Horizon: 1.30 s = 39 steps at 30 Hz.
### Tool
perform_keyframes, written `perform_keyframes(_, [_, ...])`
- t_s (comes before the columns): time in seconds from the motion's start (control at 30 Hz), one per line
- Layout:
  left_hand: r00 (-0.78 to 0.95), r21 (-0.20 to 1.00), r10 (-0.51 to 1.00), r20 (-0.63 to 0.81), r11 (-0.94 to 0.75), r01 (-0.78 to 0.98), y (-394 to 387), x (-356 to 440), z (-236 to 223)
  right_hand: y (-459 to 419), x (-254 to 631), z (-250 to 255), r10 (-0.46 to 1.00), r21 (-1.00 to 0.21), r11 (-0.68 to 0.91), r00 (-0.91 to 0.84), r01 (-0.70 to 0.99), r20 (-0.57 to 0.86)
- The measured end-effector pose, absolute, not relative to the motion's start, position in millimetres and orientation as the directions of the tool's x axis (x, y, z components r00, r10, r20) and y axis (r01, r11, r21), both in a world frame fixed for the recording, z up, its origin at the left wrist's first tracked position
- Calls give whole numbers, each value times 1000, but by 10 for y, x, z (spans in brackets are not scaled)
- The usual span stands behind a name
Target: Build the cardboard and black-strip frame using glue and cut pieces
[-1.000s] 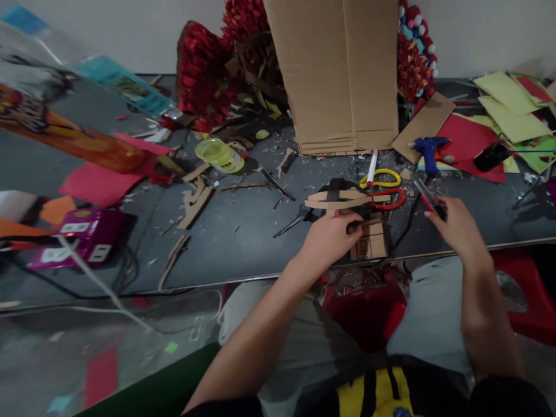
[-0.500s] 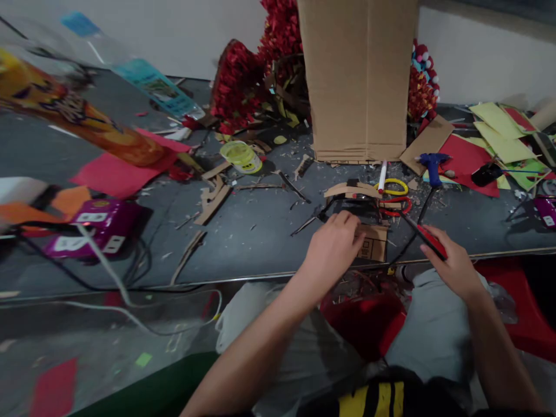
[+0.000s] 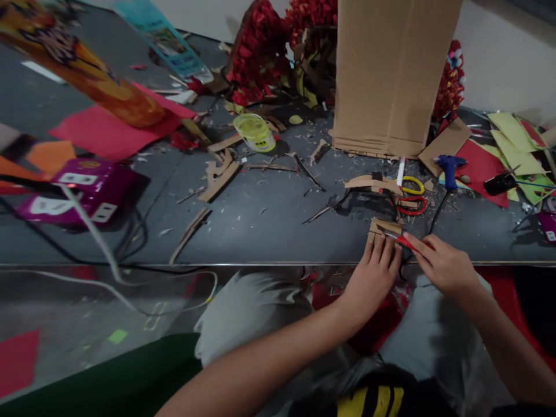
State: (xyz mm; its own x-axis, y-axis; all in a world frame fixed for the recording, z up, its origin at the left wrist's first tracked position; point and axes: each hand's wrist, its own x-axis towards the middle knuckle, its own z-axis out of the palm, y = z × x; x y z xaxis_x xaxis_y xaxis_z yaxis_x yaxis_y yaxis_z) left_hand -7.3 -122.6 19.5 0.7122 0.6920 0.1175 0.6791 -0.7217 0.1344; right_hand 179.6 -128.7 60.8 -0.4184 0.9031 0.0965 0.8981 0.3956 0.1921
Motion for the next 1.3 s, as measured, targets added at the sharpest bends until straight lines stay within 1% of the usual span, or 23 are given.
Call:
perform_keyframes(0.07, [709,100,694,128,-720,687,-1244,-53,190,-1265,1766,578,907,192,387,-410,902,95])
perform_keyframes(0.2, [703,71,696,144,-716,694,-1263,-33,168,-1255,1733,526,924,182,352,-372,918,88])
perform_keyframes(0.33, [700,53,699,146,-712,700,-1264,-33,156,-1266,1726,489,930,239,331,-358,913,79])
perform_keyframes(0.43, [700,53,700,138,-711,701,-1265,-31,153,-1279,1727,478,921,269,343,-379,900,94])
perform_keyframes(0.6, [696,64,702,154,-710,702,-1265,-31,157,-1284,1716,470,906,283,354,-402,892,133])
perform_keyframes(1.07, [681,68,710,179,-700,711,-1258,-28,190,-1284,1725,364,922,304,323,-370,896,112])
perform_keyframes(1.3, [678,78,708,195,-701,709,-1261,-41,173,-1328,1796,336,914,298,339,-388,892,121])
